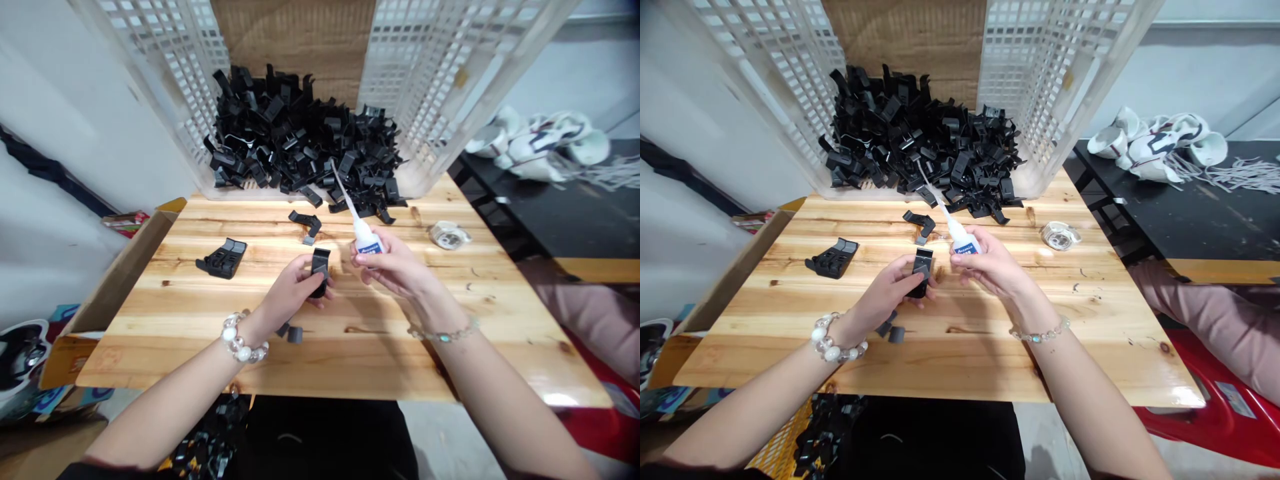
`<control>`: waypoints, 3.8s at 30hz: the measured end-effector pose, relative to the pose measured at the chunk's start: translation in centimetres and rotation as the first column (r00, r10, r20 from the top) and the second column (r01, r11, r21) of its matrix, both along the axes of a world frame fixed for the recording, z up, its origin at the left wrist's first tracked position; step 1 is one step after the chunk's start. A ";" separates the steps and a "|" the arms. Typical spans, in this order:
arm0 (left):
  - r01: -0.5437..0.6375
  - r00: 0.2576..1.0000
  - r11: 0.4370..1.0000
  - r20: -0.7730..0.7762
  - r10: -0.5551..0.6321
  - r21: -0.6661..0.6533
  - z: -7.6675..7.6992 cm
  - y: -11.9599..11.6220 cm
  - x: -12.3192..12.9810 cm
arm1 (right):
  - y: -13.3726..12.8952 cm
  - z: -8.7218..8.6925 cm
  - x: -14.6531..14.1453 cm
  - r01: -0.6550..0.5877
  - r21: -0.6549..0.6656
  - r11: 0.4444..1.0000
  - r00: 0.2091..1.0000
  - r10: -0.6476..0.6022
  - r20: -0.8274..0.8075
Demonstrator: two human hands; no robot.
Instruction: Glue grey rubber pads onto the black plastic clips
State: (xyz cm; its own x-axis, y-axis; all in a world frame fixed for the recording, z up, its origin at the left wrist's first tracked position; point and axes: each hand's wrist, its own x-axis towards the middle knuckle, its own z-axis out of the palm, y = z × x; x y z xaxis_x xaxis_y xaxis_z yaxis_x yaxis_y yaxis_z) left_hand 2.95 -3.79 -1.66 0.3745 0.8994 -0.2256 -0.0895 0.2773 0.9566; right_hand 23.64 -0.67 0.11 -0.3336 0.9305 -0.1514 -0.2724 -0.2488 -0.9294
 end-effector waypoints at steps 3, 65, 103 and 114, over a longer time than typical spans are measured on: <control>0.041 0.999 0.999 -0.023 -0.041 0.010 0.0 0.0 0.0 | -0.4 -0.4 -0.6 -0.046 0.035 0.998 0.997 0.043 0.070; 0.111 0.983 0.993 -0.147 -0.114 -0.024 0.1 -0.8 0.9 | -1.7 -1.0 -2.6 -0.123 0.570 0.813 0.659 -0.362 0.659; 0.164 0.961 0.985 -0.234 -0.146 0.056 -0.1 -1.2 1.0 | -1.5 -1.2 -2.2 -0.037 0.383 0.923 0.788 -0.209 0.580; 0.166 0.964 0.986 -0.215 -0.158 0.021 -0.4 -1.4 0.9 | -1.7 -1.2 -2.5 -0.096 0.389 0.916 0.784 -0.171 0.596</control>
